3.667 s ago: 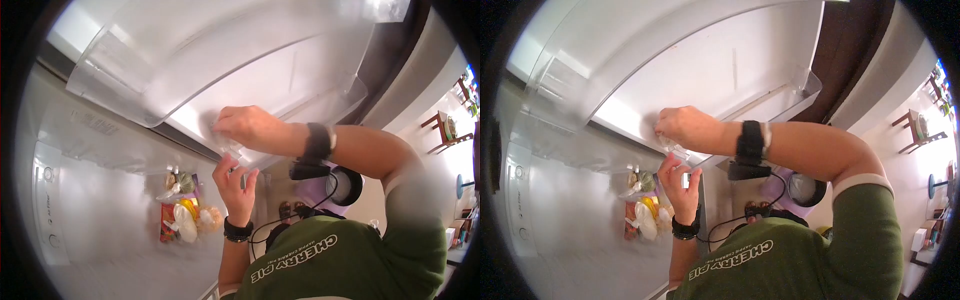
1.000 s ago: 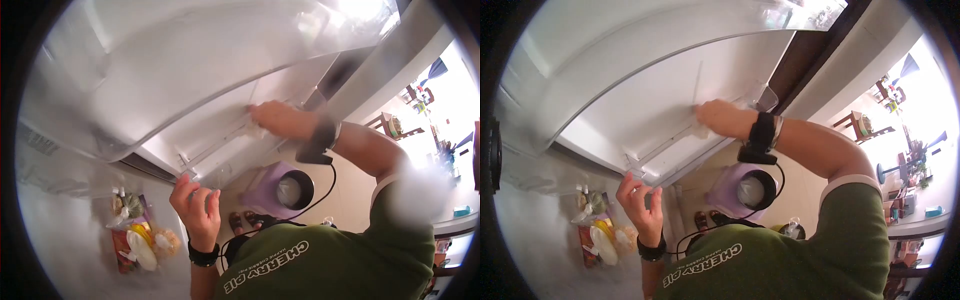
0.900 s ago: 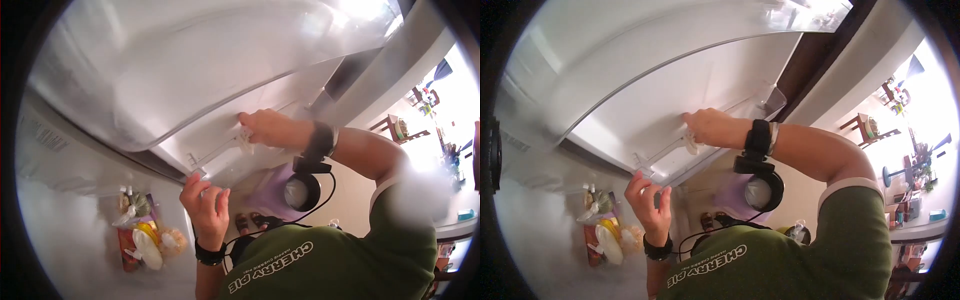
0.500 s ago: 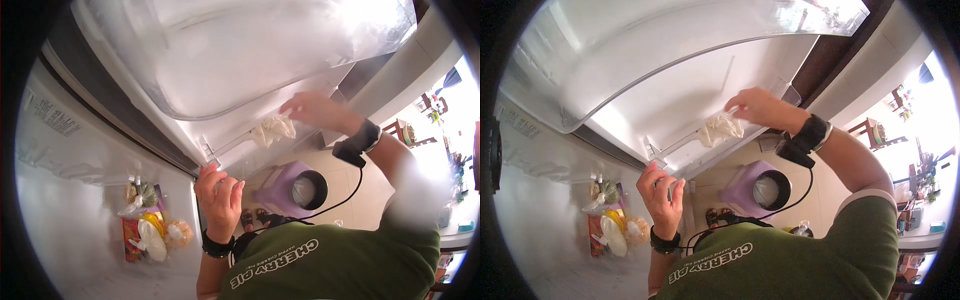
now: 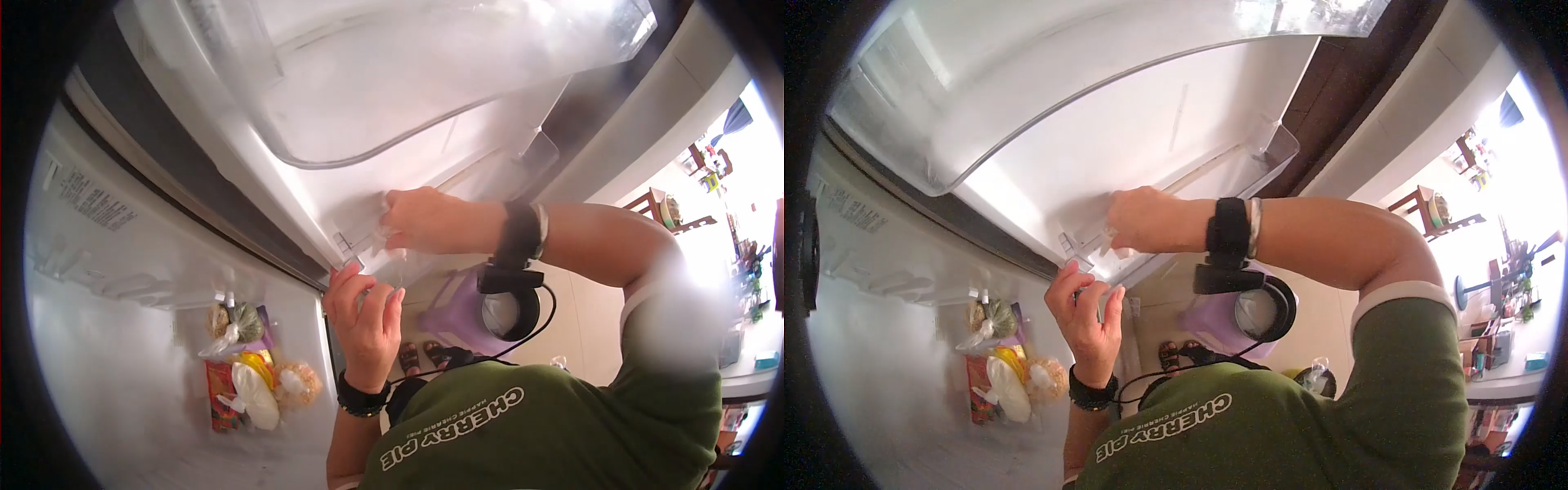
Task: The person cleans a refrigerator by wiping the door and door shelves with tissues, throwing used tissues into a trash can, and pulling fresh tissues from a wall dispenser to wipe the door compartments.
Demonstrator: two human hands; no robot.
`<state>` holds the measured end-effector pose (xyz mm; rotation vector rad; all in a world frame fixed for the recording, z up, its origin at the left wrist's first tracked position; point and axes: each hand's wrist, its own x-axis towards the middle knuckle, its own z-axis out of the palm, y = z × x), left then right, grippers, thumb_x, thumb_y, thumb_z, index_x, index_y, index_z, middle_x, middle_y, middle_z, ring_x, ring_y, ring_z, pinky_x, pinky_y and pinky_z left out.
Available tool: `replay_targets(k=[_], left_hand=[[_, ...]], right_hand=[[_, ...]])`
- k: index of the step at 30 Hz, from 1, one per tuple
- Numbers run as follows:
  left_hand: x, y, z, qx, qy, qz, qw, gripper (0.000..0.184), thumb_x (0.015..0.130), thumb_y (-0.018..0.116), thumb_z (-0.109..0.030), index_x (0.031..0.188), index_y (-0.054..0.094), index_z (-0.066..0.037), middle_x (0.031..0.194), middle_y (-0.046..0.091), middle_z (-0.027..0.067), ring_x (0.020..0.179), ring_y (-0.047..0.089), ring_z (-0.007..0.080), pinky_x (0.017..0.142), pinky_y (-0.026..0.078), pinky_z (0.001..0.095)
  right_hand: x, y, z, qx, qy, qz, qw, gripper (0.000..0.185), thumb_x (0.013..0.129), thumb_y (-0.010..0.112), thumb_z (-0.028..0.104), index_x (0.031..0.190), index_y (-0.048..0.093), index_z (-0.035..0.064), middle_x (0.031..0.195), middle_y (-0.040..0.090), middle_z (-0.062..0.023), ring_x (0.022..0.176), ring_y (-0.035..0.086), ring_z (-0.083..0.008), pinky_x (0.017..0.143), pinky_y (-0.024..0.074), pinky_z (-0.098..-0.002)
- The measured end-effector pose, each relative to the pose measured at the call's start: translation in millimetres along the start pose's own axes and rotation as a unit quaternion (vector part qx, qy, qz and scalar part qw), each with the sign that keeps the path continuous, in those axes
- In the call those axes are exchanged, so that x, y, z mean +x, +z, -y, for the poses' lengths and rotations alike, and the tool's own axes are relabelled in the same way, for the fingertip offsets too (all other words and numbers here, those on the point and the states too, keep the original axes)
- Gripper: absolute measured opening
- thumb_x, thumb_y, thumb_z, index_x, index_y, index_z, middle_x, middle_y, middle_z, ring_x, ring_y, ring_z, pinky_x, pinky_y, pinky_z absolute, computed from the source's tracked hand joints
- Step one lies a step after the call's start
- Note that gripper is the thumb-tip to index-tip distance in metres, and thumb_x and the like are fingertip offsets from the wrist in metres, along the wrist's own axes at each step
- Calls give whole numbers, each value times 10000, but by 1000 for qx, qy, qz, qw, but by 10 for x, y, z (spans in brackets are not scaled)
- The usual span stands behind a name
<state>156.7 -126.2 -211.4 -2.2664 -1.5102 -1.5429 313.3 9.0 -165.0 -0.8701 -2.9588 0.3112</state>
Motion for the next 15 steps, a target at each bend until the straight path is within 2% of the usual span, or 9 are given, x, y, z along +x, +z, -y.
replay_targets(k=[1,2,6,8,9,11,12,15], left_hand=[[1,4,-4,2,1,1,1000,239,715,744,-42,868,561,-60,1009,494,93,1086,475,339,889,403,443],[2,4,-3,5,3,2,1000,240,717,743,-43,872,561,-59,1007,492,93,1083,476,340,889,402,443],[-15,25,-6,19,4,-3,1000,244,726,743,-56,889,560,-63,998,485,93,1072,478,343,884,403,443],[-15,39,0,30,3,-9,999,243,725,753,-87,904,590,-75,1006,485,75,1069,485,323,925,407,474],[-28,43,-3,36,1,-11,999,243,724,758,-102,911,604,-81,1009,485,66,1068,489,314,945,409,490],[-25,34,-2,37,7,-4,999,244,729,749,-83,899,574,-73,1002,482,85,1063,485,333,900,404,458],[-16,35,-3,40,11,-5,999,246,732,745,-73,893,560,-68,998,481,94,1061,483,342,877,401,442],[-14,21,-9,44,12,-2,999,237,733,744,-74,888,565,-68,1004,484,94,1065,482,341,879,398,444]], right_hand=[[20,4,56,14,-17,-8,1000,168,816,599,210,830,635,47,829,562,-138,783,587,-315,664,493,-422],[66,46,23,62,-99,-39,992,175,821,595,210,881,642,52,843,545,-152,805,591,-320,664,487,-420],[125,-57,180,113,-75,69,988,185,830,582,211,863,642,39,862,551,-164,804,584,-329,659,467,-422],[129,-64,143,165,-63,113,978,209,835,577,223,855,638,23,885,560,-166,782,579,-338,657,454,-424],[138,-52,135,182,-88,128,971,225,838,573,234,857,638,19,877,571,-169,767,575,-344,658,449,-426],[173,-85,170,216,-139,152,955,257,843,564,256,863,638,11,862,592,-176,736,566,-355,659,439,-429],[189,-168,215,200,-80,211,954,310,839,558,309,853,652,14,783,608,-190,688,552,-369,662,430,-436],[306,-87,176,152,-126,237,951,343,833,543,327,796,655,5,717,601,-206,665,542,-368,647,428,-435]])
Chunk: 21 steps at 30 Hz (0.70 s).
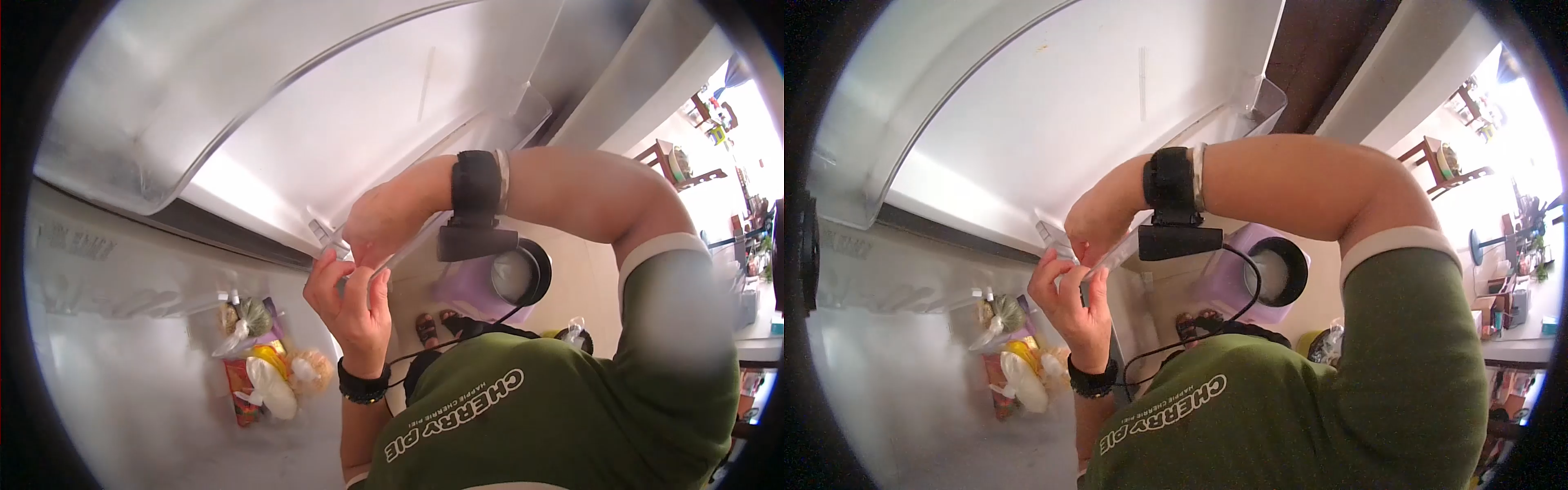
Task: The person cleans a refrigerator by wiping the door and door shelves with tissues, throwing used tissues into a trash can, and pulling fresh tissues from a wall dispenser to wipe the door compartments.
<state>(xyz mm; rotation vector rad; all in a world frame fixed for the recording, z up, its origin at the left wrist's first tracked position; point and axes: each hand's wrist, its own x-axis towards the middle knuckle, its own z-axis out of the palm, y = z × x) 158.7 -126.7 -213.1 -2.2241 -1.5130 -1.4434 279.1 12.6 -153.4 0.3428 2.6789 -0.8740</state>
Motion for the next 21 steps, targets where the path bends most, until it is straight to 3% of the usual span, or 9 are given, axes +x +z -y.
replay_targets(k=[7,13,21], left_hand=[[1,5,-17,19,-6,-6,1000,218,741,748,-121,877,585,-71,999,495,82,1073,488,338,883,406,457],[-15,30,2,2,3,-17,1000,238,734,748,-92,900,578,-71,1008,491,86,1073,482,341,880,401,450],[6,14,15,11,10,-3,1000,243,743,736,-75,907,556,-70,1013,486,91,1075,479,340,881,394,448]], right_hand=[[93,-45,139,-70,67,44,994,282,792,502,215,729,651,-16,657,601,-185,604,523,-310,608,438,-397],[125,-122,176,-51,110,86,989,302,768,509,231,697,631,-36,632,586,-140,616,540,-250,600,443,-374],[94,-104,104,12,94,71,993,326,766,512,263,768,639,-37,679,593,-150,633,551,-267,582,448,-366]])
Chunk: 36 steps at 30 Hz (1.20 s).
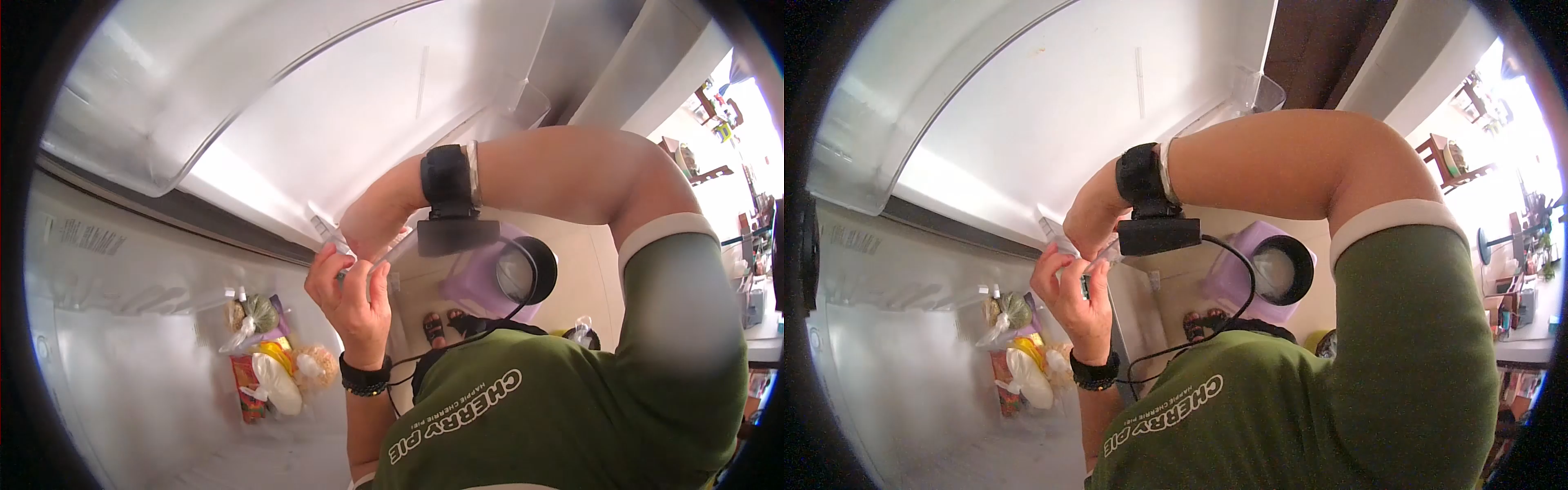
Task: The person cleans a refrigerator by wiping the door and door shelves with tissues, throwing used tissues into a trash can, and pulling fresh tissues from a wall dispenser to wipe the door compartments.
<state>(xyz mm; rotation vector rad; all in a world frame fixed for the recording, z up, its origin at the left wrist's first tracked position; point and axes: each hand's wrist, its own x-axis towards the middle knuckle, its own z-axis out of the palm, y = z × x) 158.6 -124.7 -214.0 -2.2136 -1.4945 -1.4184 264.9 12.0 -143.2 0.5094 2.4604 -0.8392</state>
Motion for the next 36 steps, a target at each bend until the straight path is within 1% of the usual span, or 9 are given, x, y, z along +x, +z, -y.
replay_targets(k=[4,7,10,13,16,19,25,28,36], left_hand=[[-15,3,6,-1,4,-1,1000,246,739,737,-72,903,555,-68,1010,487,90,1074,482,338,880,395,448],[-9,-10,-7,2,1,5,1000,246,741,735,-72,905,553,-66,1004,489,92,1071,483,337,880,396,444],[-3,-5,-20,6,0,9,1000,241,746,732,-75,908,554,-64,995,491,97,1065,485,338,879,397,441],[1,11,-8,10,4,8,1000,243,746,733,-80,909,554,-61,992,492,101,1060,487,340,876,402,442],[8,17,-2,17,11,9,1000,248,743,738,-87,907,554,-60,993,492,101,1057,487,340,873,408,446],[7,16,-9,19,12,7,1000,250,742,741,-93,904,554,-60,996,496,97,1057,488,339,874,411,449],[23,2,-36,32,6,10,999,248,741,742,-95,899,555,-59,1014,506,92,1069,489,334,883,399,446],[30,17,-71,38,-6,6,999,241,738,744,-96,884,557,-58,1013,501,89,1066,489,337,883,396,446],[27,21,-88,47,-12,9,999,233,729,749,-94,863,562,-58,1007,491,86,1066,493,345,874,394,450]], right_hand=[[-164,-31,43,41,32,12,999,323,770,516,272,791,634,-28,677,592,-140,656,558,-258,608,448,-361],[-168,69,-38,86,9,-57,995,290,783,533,265,795,642,-4,684,597,-137,677,571,-251,627,452,-362],[-130,271,-135,137,-63,-189,970,253,792,555,256,783,653,23,663,588,-118,691,583,-245,642,452,-356],[-114,288,-211,129,-156,-200,959,251,816,565,250,818,654,16,644,557,-120,649,516,-243,631,427,-358],[-137,63,-250,48,-134,-24,990,254,826,574,244,863,634,-1,627,516,-133,627,400,-241,614,391,-372],[-158,47,-258,45,-142,4,989,249,836,558,229,860,610,-13,620,487,-147,636,316,-237,599,358,-385],[-226,-69,-108,-2,-43,69,997,199,793,540,169,778,612,-17,592,426,-129,610,321,-234,582,350,-387],[-217,-67,-139,-31,-34,48,998,158,741,535,123,750,616,-13,585,385,-124,605,312,-230,568,338,-391],[-299,-80,-108,-61,-43,12,997,178,698,500,92,730,613,-41,626,517,-183,589,415,-267,592,389,-395]])
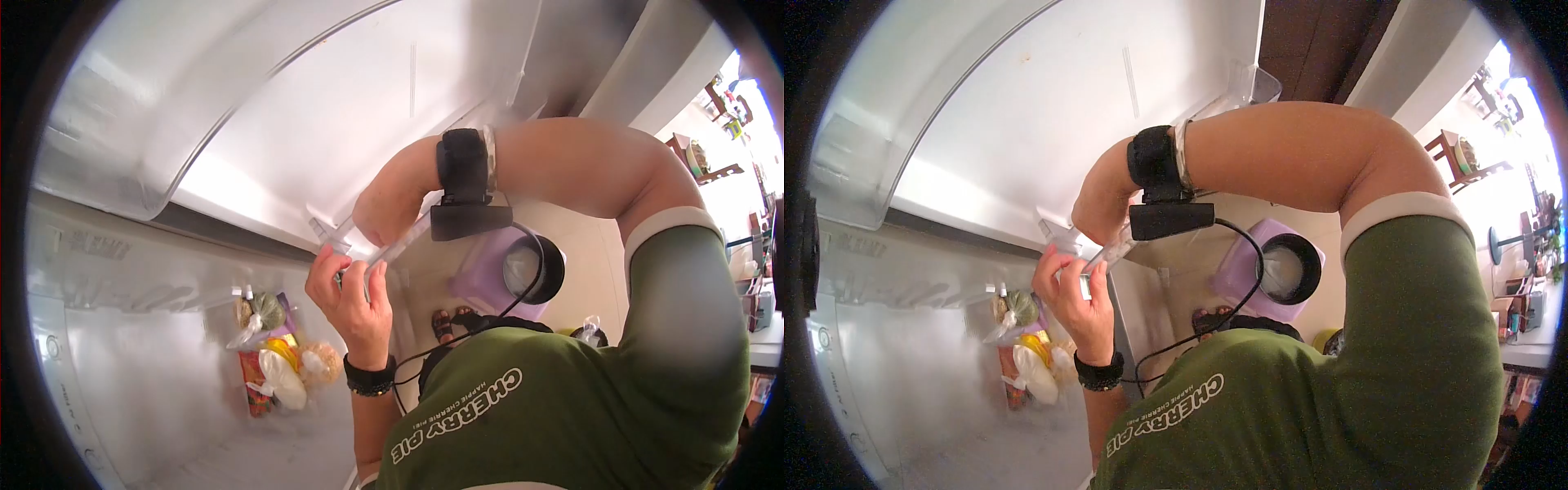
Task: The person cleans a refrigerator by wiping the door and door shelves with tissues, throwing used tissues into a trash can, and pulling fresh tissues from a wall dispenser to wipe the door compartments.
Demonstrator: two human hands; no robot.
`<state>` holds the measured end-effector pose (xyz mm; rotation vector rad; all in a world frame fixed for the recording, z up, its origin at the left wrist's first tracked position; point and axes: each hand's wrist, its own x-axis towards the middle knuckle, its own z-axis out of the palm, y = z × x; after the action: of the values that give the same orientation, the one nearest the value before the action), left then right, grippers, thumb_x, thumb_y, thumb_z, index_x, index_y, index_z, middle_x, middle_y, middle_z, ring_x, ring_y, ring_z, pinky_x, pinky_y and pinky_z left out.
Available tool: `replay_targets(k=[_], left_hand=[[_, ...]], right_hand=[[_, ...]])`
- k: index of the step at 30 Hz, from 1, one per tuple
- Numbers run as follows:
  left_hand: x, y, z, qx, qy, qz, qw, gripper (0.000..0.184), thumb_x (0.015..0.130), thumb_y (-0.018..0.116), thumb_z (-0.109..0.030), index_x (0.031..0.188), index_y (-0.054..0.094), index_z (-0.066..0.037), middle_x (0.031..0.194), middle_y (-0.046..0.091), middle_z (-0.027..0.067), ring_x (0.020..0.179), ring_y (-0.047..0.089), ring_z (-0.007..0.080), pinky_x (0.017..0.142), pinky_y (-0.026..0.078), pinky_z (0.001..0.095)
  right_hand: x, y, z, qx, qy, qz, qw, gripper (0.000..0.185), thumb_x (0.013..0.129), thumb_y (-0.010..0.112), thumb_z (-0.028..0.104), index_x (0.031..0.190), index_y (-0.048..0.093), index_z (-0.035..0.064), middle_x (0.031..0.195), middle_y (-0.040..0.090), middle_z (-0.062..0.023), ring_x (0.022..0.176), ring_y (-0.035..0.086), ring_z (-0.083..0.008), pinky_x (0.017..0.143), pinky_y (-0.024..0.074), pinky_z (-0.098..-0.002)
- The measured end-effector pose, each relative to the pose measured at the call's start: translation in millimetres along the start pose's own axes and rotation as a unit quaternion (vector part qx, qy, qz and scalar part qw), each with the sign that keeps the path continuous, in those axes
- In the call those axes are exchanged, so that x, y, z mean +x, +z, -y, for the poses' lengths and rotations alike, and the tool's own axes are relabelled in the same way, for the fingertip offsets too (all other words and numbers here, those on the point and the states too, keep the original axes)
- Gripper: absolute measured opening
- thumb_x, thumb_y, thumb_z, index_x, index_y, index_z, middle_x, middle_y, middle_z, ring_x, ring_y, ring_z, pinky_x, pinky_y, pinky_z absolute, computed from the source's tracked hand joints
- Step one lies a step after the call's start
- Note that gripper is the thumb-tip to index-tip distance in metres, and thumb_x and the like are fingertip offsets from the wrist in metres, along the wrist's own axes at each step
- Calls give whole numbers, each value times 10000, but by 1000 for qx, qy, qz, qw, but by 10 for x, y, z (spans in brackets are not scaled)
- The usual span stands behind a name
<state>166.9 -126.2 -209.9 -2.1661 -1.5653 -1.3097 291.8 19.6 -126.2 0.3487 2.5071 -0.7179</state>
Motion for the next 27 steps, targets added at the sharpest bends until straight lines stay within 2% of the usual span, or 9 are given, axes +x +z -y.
replay_targets(k=[7,8,9,10,12,13,20,23,27], left_hand=[[-30,9,22,-29,4,-3,1000,225,733,743,-93,860,562,-51,1011,490,99,1068,489,353,877,397,465],[-45,37,19,-37,-2,-8,999,225,729,742,-90,858,562,-50,1008,490,104,1070,488,355,877,399,470],[-62,17,35,-30,-14,-16,999,225,726,741,-86,856,562,-50,1006,491,109,1072,487,358,877,401,475],[-51,-4,35,-35,-11,-18,999,243,705,751,-67,856,561,-49,1000,493,105,1059,492,349,874,405,456],[-22,-5,51,-46,-18,-26,998,275,672,766,-49,854,559,-50,993,494,105,1046,499,333,869,412,436],[-15,-15,60,-59,-21,-32,998,286,660,771,-51,852,559,-52,992,492,108,1046,501,327,868,414,434],[18,-36,88,-80,-10,-35,996,307,657,769,-80,846,526,-67,981,489,89,1059,515,335,906,427,475],[-23,-50,98,-80,-12,-26,996,309,656,769,-72,842,522,-65,985,488,91,1062,515,331,902,431,471],[14,-66,61,-60,-26,-16,998,310,650,775,-59,842,532,-56,984,486,101,1068,509,331,886,433,458]], right_hand=[[-96,-18,-20,15,77,11,997,214,727,483,102,720,612,-69,668,590,-212,615,536,-288,621,442,-398],[111,114,-336,-24,0,53,998,214,732,498,121,716,617,-56,643,583,-221,586,527,-274,613,438,-413],[468,251,-628,-36,6,73,997,209,646,553,139,668,638,-51,612,612,-198,533,582,-263,496,462,-416],[66,187,-370,18,-5,-6,1000,214,748,520,158,744,637,-21,677,604,-221,583,544,-274,622,443,-435],[19,267,-400,22,-52,-71,996,207,785,527,178,798,653,15,733,621,-198,606,558,-329,625,445,-444],[-42,138,-257,2,-2,-41,999,278,717,536,124,933,694,45,805,673,-166,725,621,-256,695,487,-388],[-45,-65,-87,22,126,49,991,282,756,545,200,894,663,-14,774,656,-176,675,602,-260,676,476,-367],[-44,-31,-97,17,133,51,990,299,746,571,232,882,666,-17,754,660,-148,677,594,-216,678,475,-350],[-119,100,-576,166,41,-2,985,310,757,595,276,878,680,4,734,656,-68,708,572,-141,684,469,-320]])
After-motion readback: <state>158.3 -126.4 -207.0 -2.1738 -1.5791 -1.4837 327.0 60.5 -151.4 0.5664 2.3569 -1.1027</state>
